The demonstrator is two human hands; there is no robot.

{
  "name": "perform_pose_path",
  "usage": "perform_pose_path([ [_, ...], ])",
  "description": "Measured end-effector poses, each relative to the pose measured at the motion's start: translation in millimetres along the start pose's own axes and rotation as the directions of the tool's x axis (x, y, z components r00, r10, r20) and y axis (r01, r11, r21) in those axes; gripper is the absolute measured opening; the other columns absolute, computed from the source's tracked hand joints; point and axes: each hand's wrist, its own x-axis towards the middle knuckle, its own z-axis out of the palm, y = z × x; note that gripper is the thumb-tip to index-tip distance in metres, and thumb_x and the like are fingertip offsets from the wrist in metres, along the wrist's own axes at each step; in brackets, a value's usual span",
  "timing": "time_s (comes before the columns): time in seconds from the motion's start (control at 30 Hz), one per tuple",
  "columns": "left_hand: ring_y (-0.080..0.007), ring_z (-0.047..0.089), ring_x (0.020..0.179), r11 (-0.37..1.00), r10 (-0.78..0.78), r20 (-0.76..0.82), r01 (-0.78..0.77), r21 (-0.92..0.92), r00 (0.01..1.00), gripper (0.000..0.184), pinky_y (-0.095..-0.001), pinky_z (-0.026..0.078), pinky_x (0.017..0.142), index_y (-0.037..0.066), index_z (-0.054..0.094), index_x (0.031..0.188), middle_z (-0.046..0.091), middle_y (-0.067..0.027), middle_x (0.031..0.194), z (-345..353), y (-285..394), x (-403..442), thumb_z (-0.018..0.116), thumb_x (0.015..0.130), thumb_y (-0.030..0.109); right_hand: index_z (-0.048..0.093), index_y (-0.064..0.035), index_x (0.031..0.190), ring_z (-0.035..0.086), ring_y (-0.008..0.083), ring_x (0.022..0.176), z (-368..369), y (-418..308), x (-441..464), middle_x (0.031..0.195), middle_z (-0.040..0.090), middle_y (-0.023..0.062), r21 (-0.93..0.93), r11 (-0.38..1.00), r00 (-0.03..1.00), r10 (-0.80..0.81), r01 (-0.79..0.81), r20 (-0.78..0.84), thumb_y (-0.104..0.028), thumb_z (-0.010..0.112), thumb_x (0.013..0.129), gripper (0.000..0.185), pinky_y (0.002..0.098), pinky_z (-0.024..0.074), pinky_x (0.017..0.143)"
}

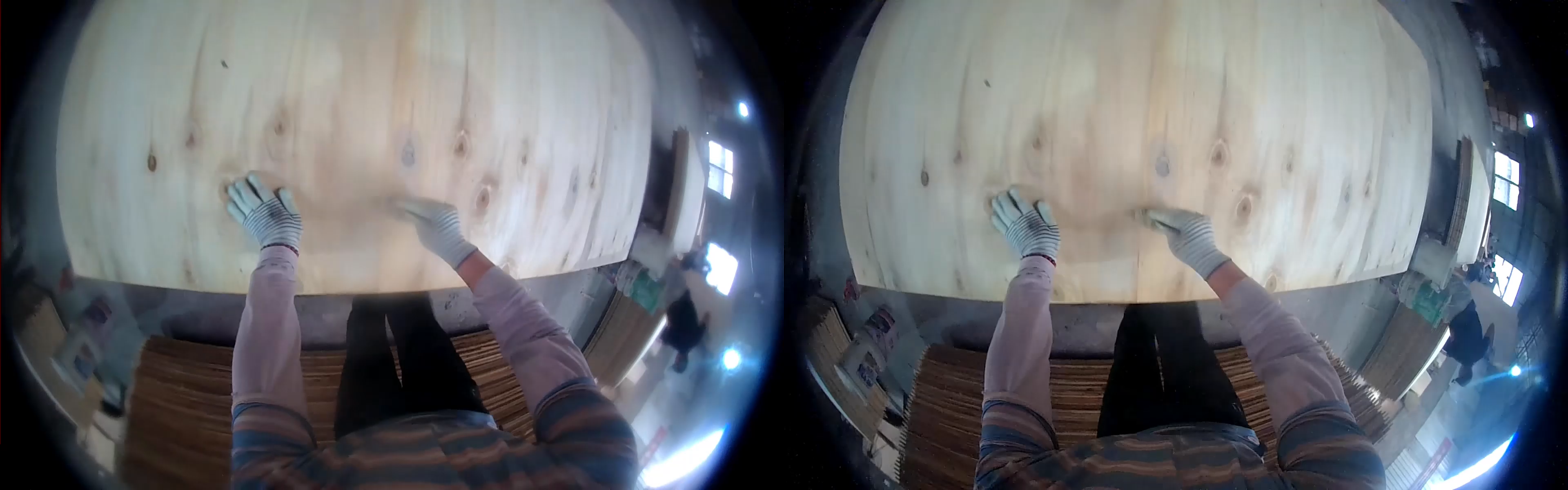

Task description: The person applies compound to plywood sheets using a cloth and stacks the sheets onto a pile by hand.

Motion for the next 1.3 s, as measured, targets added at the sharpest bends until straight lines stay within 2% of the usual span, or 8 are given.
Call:
perform_pose_path([
  [0.1,-0.0418,0.033,0.131,0.984,-0.077,0.141,0.098,-0.147,0.987,0.055,-0.0593,0.024,0.106,0.01,0.044,0.135,0.042,-0.0183,0.136,-21,-11,88,0.055,0.086,0.032,0.071,-0.0041,0.102,0.068,0.019,0.092,-22,-6,31,0.098,0.072,0.0091,0.479,0.824,0.948,0.309,-0.304,0.069,-0.004,0.062,0.088,0.017,0.0297,0.0535,0.083],
  [0.27,-0.0435,0.028,0.135,0.959,-0.28,0.006,0.279,0.058,0.96,0.059,-0.0605,0.022,0.108,0.013,0.038,0.142,0.034,-0.0207,0.144,12,-20,113,0.052,0.09,0.037,0.054,-0.0001,0.126,0.063,0.0179,0.093,-114,-19,216,0.116,0.062,0.0087,0.91,0.393,0.979,0.086,0.135,-0.182,-0.027,0.049,0.098,0.039,0.0339,0.0515,0.085],
  [0.43,-0.045,0.025,0.136,0.956,-0.29,0.054,0.286,0.069,0.955,0.06,-0.06,0.021,0.109,0.012,0.035,0.144,0.031,-0.022,0.147,14,-21,123,0.049,0.091,0.037,0.069,-0.0056,0.111,0.066,0.017,0.087,-194,3,406,0.095,0.072,0.0079,-0.247,0.968,0.803,-0.121,-0.034,-0.584,-0.028,0.062,0.09,0.031,0.0286,0.0498,0.086],
  [0.63,-0.0448,0.02,0.14,0.959,-0.281,0.078,0.276,0.067,0.957,0.064,-0.0601,0.015,0.111,0.009,0.033,0.146,0.026,-0.0224,0.151,24,-27,111,0.043,0.093,0.043,0.066,-0.0078,0.116,0.061,0.0188,0.111,-120,-6,301,0.121,0.065,0.0076,-0.342,0.918,0.978,-0.169,0.2,0.119,-0.013,0.056,0.094,0.025,0.0278,0.0464,0.097],
  [0.9,-0.0479,0.016,0.14,0.969,-0.248,-0.05,0.248,-0.005,0.967,0.065,-0.0651,0.01,0.109,0.009,0.036,0.144,0.024,-0.0245,0.151,69,-41,102,0.038,0.092,0.047,0.065,-0.0136,0.113,0.062,0.0261,0.108,109,-17,-78,0.116,0.065,0.0098,-0.397,0.912,0.988,-0.138,0.102,-0.062,-0.003,0.061,0.083,0.033,0.0359,0.0505,0.094],
  [1.13,-0.0295,0.042,0.126,0.832,0.553,0.042,-0.549,-0.084,0.832,0.051,-0.0488,0.028,0.106,0.016,0.051,0.131,0.049,-0.0112,0.136,-6,-169,85,0.054,0.084,0.037,0.066,-0.0024,0.114,0.064,0.0129,0.094,256,-67,-158,0.103,0.069,0.0069,0.616,0.773,0.707,0.521,-0.154,-0.478,-0.011,0.063,0.092,0.024,0.0253,0.0502,0.083],
  [1.23,-0.0315,0.043,0.124,0.822,-0.016,0.109,0.075,-0.565,0.994,0.054,-0.0505,0.027,0.107,0.01,0.044,0.136,0.05,-0.0132,0.13,6,-292,34,0.052,0.088,0.033,0.065,0.0015,0.114,0.063,0.0115,0.09,238,-109,-125,0.102,0.069,0.0062,0.991,0.133,0.684,0.725,-0.029,-0.077,-0.009,0.064,0.091,0.025,0.0244,0.0504,0.076],
  [1.3,-0.0361,0.038,0.128,0.999,0.019,-0.039,-0.017,0.051,0.999,0.054,-0.0536,0.025,0.108,0.006,0.043,0.137,0.044,-0.0193,0.135,-11,-307,14,0.043,0.091,0.036,0.066,0.0018,0.113,0.063,0.0116,0.089,225,-125,-84,0.101,0.069,0.0054,0.955,0.287,0.692,0.704,-0.073,-0.159,-0.01,0.062,0.092,0.025,0.0245,0.0505,0.073],
])
